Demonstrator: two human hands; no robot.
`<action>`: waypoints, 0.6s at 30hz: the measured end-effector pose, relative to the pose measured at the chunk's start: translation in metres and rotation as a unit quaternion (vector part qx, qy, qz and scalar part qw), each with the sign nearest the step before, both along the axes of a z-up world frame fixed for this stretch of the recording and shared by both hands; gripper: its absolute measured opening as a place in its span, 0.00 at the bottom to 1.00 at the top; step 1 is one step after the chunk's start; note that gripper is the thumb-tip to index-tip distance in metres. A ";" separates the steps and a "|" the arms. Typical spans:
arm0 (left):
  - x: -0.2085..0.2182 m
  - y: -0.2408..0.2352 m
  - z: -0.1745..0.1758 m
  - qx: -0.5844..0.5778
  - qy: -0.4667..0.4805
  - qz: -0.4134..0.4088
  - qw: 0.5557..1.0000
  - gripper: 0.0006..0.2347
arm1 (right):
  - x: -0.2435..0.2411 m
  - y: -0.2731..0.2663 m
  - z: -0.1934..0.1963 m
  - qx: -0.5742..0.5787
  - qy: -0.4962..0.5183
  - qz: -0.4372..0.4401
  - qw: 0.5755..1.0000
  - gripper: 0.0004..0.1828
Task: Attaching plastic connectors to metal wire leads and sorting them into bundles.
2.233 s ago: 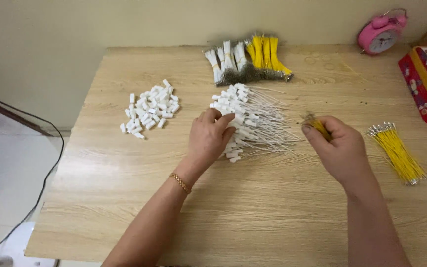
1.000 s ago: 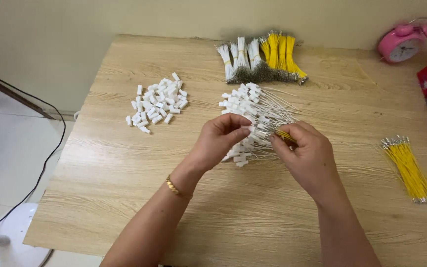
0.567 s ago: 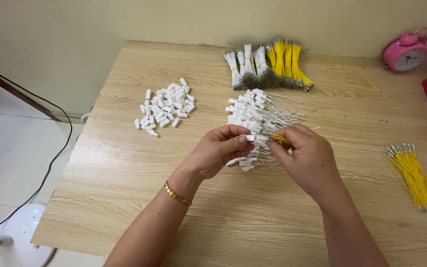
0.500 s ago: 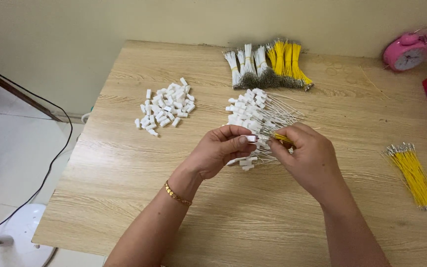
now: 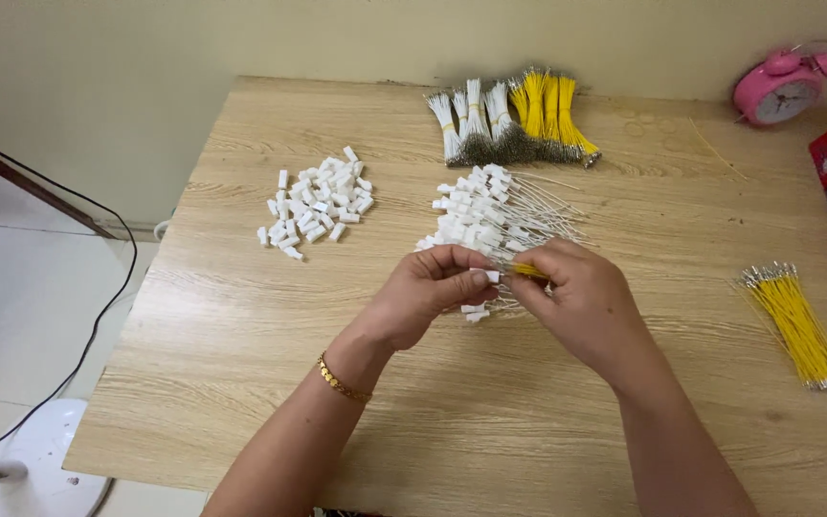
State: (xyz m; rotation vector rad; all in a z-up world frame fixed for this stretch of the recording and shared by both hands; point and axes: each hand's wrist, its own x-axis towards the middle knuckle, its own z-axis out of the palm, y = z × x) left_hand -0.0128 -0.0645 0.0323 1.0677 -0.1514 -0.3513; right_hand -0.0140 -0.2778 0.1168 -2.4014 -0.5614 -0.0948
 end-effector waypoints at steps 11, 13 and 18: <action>0.000 0.003 -0.005 -0.042 0.053 0.012 0.998 0.07 | -0.004 0.007 -0.005 0.043 0.124 -0.027 0.991 0.09; -0.001 0.001 -0.007 -0.044 0.055 0.018 0.997 0.07 | -0.005 0.007 -0.012 0.040 0.107 -0.015 0.993 0.09; -0.009 -0.002 -0.008 -0.034 0.050 0.020 0.998 0.08 | -0.012 0.009 -0.022 0.059 0.085 -0.017 0.995 0.09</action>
